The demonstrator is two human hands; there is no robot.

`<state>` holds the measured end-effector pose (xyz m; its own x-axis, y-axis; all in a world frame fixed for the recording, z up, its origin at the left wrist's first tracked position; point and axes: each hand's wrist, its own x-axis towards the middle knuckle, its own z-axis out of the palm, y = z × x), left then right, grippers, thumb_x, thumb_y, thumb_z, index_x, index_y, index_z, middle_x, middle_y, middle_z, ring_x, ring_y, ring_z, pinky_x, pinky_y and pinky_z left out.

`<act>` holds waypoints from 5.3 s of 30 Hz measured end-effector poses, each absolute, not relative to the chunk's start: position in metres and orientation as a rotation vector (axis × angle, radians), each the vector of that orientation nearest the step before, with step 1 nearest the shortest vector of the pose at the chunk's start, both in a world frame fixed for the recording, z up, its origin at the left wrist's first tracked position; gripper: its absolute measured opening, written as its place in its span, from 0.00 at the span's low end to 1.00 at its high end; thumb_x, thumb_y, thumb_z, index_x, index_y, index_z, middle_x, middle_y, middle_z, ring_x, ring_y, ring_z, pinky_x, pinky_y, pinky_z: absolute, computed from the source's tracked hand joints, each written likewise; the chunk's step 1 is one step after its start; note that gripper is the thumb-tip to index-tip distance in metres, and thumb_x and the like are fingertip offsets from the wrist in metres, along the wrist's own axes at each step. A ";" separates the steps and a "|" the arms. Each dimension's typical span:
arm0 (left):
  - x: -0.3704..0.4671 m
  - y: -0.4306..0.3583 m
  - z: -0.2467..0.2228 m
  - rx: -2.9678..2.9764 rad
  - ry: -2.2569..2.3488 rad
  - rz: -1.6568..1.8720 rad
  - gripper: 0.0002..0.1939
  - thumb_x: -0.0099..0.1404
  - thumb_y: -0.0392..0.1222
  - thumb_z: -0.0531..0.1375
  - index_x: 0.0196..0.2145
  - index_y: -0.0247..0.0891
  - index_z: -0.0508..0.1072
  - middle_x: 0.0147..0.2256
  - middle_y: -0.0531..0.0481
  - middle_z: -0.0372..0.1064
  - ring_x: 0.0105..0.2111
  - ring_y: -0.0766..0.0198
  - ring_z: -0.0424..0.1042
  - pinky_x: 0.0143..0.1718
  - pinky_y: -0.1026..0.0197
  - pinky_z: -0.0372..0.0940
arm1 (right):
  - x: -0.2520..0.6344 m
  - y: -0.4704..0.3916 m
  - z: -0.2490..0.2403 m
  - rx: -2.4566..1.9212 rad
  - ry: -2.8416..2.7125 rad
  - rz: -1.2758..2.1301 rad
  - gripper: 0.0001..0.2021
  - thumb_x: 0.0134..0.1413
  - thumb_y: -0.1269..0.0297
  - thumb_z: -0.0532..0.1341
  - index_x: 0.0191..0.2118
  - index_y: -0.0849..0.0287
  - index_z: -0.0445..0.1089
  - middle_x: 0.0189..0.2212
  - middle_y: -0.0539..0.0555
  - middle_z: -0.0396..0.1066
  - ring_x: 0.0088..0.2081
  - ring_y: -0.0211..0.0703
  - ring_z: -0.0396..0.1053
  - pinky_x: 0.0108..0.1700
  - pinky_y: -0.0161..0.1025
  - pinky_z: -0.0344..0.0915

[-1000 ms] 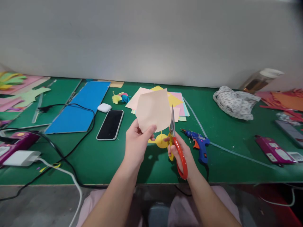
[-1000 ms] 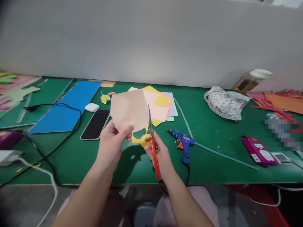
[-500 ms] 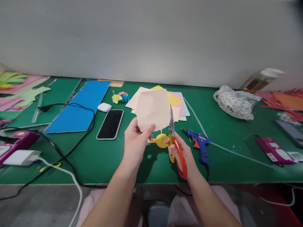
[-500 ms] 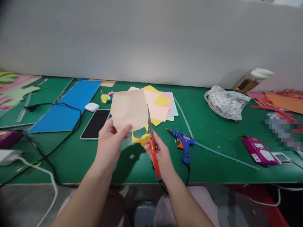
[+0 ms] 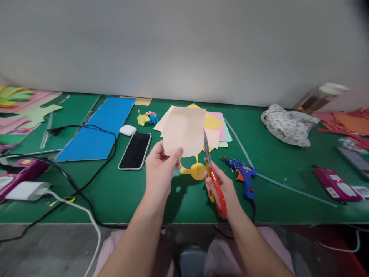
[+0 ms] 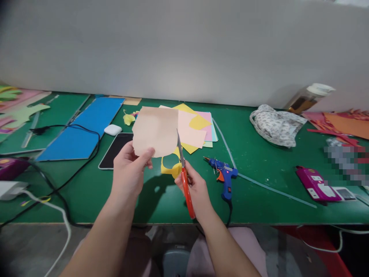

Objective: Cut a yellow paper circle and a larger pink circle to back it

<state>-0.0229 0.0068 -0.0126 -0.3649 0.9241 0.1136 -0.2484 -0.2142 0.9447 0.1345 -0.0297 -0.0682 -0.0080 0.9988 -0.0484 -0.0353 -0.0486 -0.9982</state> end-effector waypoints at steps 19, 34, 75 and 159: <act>0.018 -0.005 -0.024 0.576 1.028 1.701 0.11 0.51 0.40 0.71 0.31 0.36 0.76 0.29 0.52 0.73 0.30 0.67 0.73 0.32 0.66 0.66 | 0.128 -0.038 -0.082 -1.024 -1.397 1.230 0.34 0.53 0.44 0.61 0.63 0.51 0.57 0.42 0.57 0.67 0.28 0.38 0.61 0.28 0.37 0.65; 0.026 -0.010 -0.027 0.714 1.091 1.626 0.15 0.54 0.42 0.69 0.39 0.35 0.77 0.35 0.50 0.77 0.32 0.66 0.74 0.34 0.66 0.68 | 0.132 -0.037 -0.063 -1.009 -1.431 1.182 0.37 0.50 0.32 0.55 0.61 0.48 0.57 0.41 0.55 0.65 0.29 0.40 0.63 0.30 0.39 0.66; -0.012 0.011 -0.037 0.799 0.937 0.964 0.34 0.56 0.72 0.55 0.38 0.37 0.78 0.31 0.41 0.76 0.31 0.55 0.76 0.26 0.61 0.68 | 0.176 -0.028 -0.035 -1.096 -1.070 1.449 0.10 0.52 0.67 0.64 0.41 0.55 0.67 0.23 0.42 0.65 0.19 0.32 0.65 0.22 0.32 0.68; 0.021 -0.016 -0.036 0.729 1.191 1.545 0.14 0.54 0.49 0.68 0.23 0.34 0.77 0.21 0.49 0.73 0.22 0.65 0.71 0.29 0.65 0.67 | 0.133 -0.049 -0.040 -1.185 -1.382 1.159 0.33 0.51 0.35 0.57 0.53 0.54 0.63 0.25 0.47 0.60 0.22 0.36 0.59 0.22 0.33 0.59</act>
